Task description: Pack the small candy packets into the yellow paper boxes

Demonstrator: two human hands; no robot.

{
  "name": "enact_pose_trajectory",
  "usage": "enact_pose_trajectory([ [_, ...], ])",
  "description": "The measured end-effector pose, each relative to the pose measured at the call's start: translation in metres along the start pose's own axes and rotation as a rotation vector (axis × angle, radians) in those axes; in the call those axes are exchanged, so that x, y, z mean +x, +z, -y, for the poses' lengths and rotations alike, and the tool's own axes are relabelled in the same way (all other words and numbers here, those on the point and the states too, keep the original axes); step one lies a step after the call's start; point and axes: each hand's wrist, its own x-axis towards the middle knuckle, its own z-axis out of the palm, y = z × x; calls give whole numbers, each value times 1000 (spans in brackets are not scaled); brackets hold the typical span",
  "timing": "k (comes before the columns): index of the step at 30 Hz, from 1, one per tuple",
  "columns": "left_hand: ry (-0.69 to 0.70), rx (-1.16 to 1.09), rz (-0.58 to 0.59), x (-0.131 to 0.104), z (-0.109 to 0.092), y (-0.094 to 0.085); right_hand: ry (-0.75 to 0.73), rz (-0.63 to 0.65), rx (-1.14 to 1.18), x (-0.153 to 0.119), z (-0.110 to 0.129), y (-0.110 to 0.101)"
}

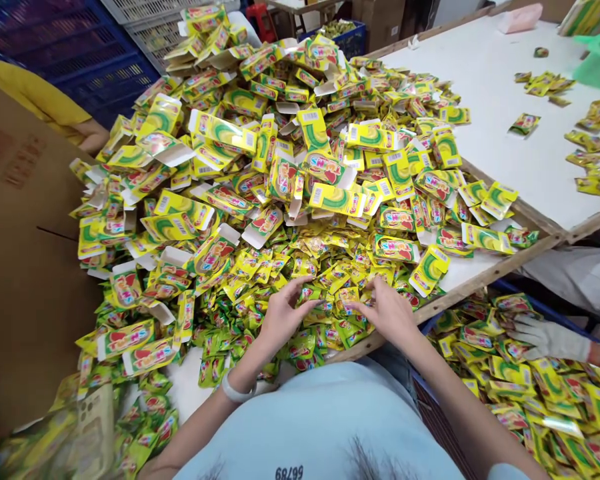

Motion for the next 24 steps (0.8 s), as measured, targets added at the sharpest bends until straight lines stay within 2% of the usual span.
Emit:
enact_pose_trajectory([
  [2, -35, -118, -23, 2, 1, -2, -43, 24, -86, 0, 2, 3],
  [4, -92, -240, -39, 3, 3, -3, -110, 2, -51, -1, 3, 4],
  [8, -193, -377, 20, 2, 5, -6, -143, -87, 279, 0, 7, -15],
  [10, -172, -382, 57, 2, 2, -7, -148, -25, 535, 3, 16, -31],
  [12, -89, -374, 76, 0, -2, -7, -205, 128, 706, 7, 29, -44],
  [14, 8, -366, 112, -2, -6, -8, -321, 224, 690, 13, 44, -49],
  [15, 45, -363, 127, -3, -7, -8, -389, 220, 628, 17, 51, -49],
  [18, 97, -357, 146, -9, -7, -9, -558, 116, 422, 27, 62, -42],
  [20, 86, -353, 102, -11, -7, -7, -628, 90, 353, 31, 64, -37],
  [22, 44, -375, 12, -11, -8, -3, -616, 40, 374, 32, 63, -31],
  [24, -2, -433, -100, -7, -11, 4, -479, -31, 524, 31, 61, -22],
])
